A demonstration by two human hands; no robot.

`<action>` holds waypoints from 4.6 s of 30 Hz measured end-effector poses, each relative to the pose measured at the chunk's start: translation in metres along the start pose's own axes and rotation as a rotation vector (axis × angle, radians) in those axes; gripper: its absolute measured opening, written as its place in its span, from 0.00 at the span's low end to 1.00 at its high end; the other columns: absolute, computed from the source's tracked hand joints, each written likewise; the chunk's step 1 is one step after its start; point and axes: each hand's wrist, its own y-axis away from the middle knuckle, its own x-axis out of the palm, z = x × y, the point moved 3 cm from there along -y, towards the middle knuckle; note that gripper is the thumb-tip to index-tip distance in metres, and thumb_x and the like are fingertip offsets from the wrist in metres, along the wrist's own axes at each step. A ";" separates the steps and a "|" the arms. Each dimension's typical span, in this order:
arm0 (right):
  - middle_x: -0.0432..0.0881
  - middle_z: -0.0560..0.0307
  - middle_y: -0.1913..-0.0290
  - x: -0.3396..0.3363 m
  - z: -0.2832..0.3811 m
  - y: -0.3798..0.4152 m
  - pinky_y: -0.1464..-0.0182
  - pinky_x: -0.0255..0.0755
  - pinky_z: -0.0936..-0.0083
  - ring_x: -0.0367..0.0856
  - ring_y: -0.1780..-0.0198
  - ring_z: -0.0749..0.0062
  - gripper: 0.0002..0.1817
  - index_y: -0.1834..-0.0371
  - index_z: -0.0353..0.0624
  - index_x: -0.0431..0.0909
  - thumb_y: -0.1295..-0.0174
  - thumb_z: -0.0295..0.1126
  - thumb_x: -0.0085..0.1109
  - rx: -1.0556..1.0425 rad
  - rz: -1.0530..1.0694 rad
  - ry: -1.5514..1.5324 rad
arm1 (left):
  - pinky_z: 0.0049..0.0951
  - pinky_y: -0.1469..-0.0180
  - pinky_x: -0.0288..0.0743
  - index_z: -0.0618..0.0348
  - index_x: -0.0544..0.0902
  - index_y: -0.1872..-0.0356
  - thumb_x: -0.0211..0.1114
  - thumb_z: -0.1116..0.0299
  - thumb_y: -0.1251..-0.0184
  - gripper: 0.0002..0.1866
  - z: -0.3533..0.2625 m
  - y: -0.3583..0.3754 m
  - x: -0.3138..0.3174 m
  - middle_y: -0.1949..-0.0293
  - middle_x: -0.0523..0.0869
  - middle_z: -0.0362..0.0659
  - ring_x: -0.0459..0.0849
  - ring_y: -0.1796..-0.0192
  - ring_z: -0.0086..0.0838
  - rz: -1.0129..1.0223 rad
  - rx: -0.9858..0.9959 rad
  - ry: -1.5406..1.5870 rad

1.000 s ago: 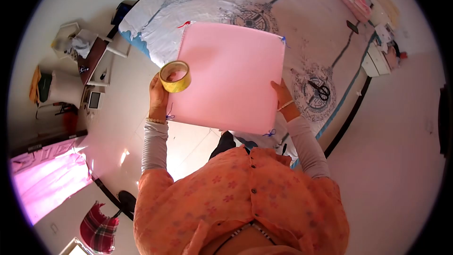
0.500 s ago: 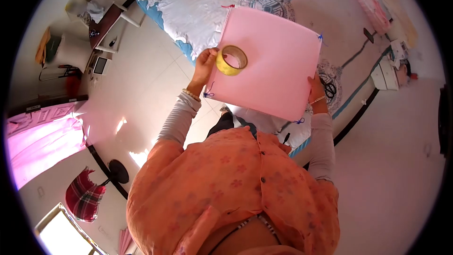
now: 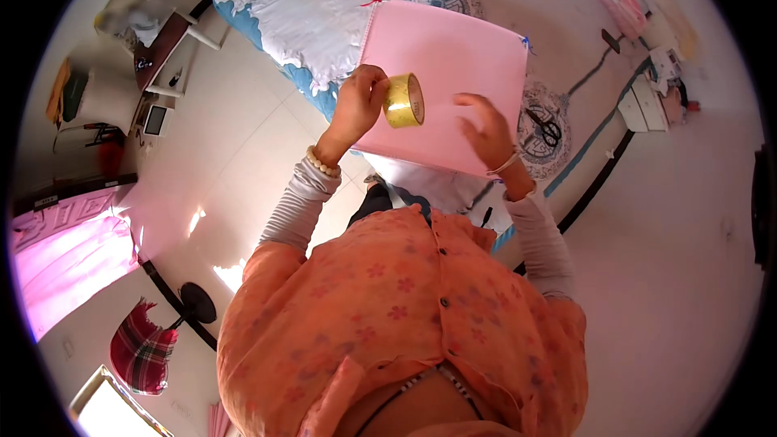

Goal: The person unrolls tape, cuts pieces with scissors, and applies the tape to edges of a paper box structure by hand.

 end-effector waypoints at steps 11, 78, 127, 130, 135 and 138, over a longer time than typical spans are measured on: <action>0.75 0.45 0.74 0.024 0.050 0.009 0.63 0.67 0.60 0.74 0.69 0.49 0.10 0.70 0.36 0.75 0.44 0.33 0.58 -0.058 -0.033 0.028 | 0.37 0.58 0.69 0.61 0.76 0.68 0.63 0.78 0.45 0.05 -0.081 0.005 0.003 0.63 0.81 0.45 0.79 0.64 0.40 0.002 0.380 -0.179; 0.74 0.46 0.78 -0.043 0.079 0.091 0.73 0.67 0.60 0.74 0.75 0.49 0.14 0.79 0.39 0.70 0.42 0.36 0.57 -0.104 0.475 0.051 | 0.29 0.44 0.71 0.67 0.73 0.42 0.51 0.64 0.26 0.19 -0.128 0.160 0.062 0.47 0.79 0.44 0.77 0.46 0.27 0.183 -0.759 0.889; 0.73 0.53 0.76 -0.125 0.049 0.175 0.66 0.67 0.65 0.72 0.73 0.53 0.15 0.71 0.42 0.77 0.50 0.43 0.67 -0.324 0.307 -0.273 | 0.22 0.63 0.68 0.62 0.73 0.59 0.52 0.75 0.28 0.03 -0.188 0.105 -0.010 0.65 0.74 0.41 0.69 0.68 0.21 -0.008 -0.389 0.699; 0.73 0.53 0.76 -0.141 0.052 0.175 0.66 0.67 0.63 0.73 0.71 0.52 0.15 0.70 0.42 0.76 0.50 0.42 0.67 -0.240 0.333 -0.193 | 0.23 0.62 0.69 0.62 0.73 0.59 0.52 0.74 0.28 0.03 -0.191 0.105 -0.003 0.64 0.74 0.41 0.70 0.67 0.21 0.028 -0.354 0.721; 0.74 0.53 0.75 -0.158 0.059 0.180 0.66 0.67 0.62 0.74 0.68 0.51 0.17 0.61 0.42 0.79 0.50 0.41 0.67 -0.088 0.451 -0.089 | 0.21 0.63 0.68 0.62 0.74 0.59 0.52 0.74 0.28 0.03 -0.193 0.109 0.001 0.65 0.75 0.42 0.70 0.68 0.21 0.023 -0.327 0.719; 0.75 0.53 0.73 -0.159 0.063 0.182 0.64 0.68 0.62 0.75 0.67 0.50 0.21 0.55 0.43 0.79 0.50 0.40 0.68 -0.299 0.345 -0.345 | 0.18 0.66 0.65 0.63 0.74 0.60 0.53 0.73 0.27 0.05 -0.199 0.108 -0.016 0.64 0.76 0.44 0.69 0.69 0.20 -0.003 -0.286 0.720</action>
